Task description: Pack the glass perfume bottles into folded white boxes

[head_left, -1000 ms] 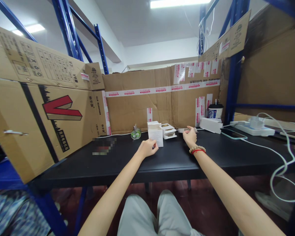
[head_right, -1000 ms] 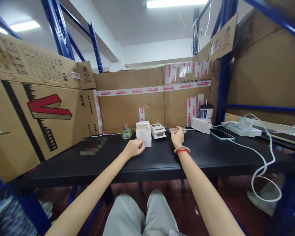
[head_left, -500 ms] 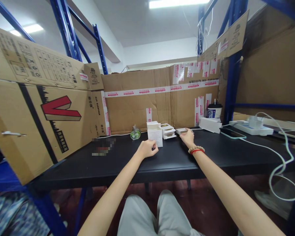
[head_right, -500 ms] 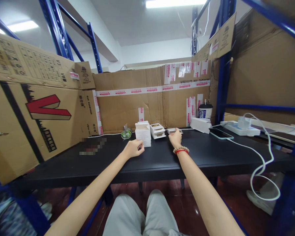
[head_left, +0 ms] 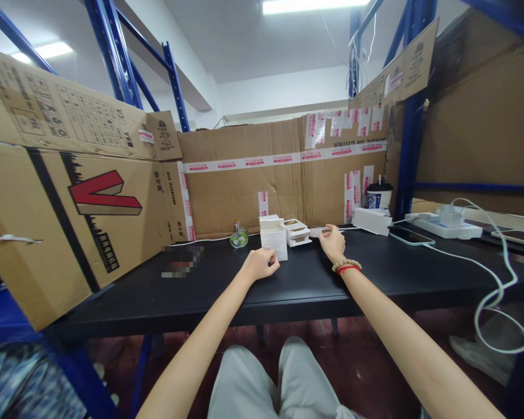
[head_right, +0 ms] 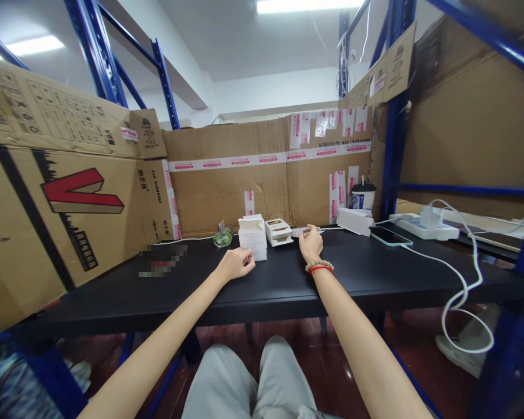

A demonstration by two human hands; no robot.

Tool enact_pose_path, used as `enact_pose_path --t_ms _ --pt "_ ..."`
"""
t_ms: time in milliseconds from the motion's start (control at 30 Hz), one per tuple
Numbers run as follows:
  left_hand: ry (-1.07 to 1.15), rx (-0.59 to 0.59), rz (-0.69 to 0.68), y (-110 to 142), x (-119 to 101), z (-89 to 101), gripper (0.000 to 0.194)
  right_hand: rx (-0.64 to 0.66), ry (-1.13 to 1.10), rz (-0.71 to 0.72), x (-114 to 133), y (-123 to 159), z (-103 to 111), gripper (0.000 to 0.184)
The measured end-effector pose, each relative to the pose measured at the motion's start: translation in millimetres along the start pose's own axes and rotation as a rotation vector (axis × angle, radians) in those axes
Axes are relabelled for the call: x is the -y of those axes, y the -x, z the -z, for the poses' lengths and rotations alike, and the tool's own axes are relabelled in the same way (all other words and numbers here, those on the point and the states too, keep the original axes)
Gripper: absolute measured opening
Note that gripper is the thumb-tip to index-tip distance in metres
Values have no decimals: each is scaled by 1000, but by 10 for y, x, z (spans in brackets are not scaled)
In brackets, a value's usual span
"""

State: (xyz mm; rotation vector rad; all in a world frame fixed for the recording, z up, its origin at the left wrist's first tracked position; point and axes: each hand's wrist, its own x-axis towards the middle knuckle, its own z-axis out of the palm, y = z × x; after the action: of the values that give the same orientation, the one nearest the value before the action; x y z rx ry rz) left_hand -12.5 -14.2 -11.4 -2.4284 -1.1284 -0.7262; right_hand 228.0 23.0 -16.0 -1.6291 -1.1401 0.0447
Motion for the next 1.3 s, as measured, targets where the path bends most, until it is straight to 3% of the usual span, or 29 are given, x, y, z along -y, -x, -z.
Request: enact_pose_path --t_ms 200,367,533,767,1033,1300 --pt "-14 4 20 -4 -21 10 14 -214 -89 112 88 28 25 31" --pt "-19 -9 46 -15 -50 26 16 -413 -155 444 182 46 66 24" --pt "3 -22 48 -18 -44 6 28 -331 -200 847 312 147 59 25" --pt "57 -37 67 -19 -38 -13 44 -200 -98 1244 508 377 -16 18" --pt "100 -61 95 -11 -43 -12 58 -211 -6 1452 554 505 -73 14" --pt "74 -4 61 -37 2 -80 28 -101 1 1555 567 601 -31 26"
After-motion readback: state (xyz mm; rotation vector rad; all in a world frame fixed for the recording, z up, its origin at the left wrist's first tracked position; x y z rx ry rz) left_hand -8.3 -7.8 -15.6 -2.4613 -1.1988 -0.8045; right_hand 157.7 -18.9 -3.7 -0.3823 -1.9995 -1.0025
